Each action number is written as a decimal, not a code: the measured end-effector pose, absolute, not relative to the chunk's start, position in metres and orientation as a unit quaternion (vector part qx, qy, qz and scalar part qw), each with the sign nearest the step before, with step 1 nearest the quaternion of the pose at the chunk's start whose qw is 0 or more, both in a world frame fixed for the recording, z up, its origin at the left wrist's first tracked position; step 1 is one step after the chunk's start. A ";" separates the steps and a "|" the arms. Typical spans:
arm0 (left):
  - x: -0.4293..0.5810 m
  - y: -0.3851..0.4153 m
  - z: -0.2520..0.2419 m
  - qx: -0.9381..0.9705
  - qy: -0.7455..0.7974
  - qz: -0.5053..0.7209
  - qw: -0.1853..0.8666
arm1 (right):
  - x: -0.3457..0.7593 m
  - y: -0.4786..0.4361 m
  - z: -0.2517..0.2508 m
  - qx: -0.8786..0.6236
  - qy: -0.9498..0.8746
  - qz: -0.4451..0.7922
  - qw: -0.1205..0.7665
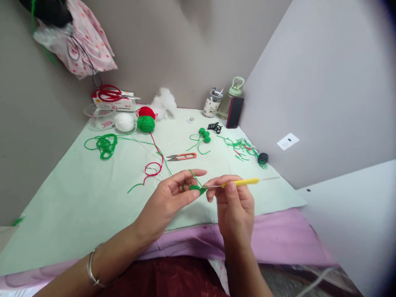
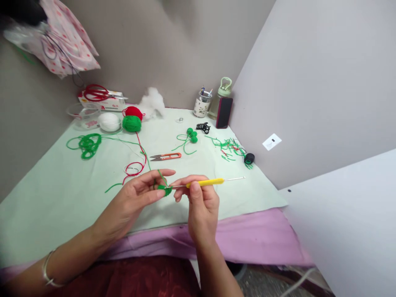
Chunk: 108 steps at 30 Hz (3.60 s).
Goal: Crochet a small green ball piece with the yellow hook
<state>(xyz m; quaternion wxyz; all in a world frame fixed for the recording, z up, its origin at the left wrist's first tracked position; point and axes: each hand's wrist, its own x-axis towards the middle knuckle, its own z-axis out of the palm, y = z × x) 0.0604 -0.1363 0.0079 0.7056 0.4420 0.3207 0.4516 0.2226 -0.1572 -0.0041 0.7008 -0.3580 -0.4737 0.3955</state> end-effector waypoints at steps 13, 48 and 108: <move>0.066 -0.141 0.008 0.427 0.362 0.487 0.670 | 0.229 -0.166 -0.024 -0.374 -0.755 -0.114 0.526; 0.061 -0.137 0.010 0.410 0.319 0.458 0.722 | 0.228 -0.156 -0.012 -0.388 -0.491 0.369 0.687; 0.069 -0.138 0.013 0.354 0.323 0.461 0.747 | 0.215 -0.170 -0.024 -0.394 -0.672 -0.006 0.627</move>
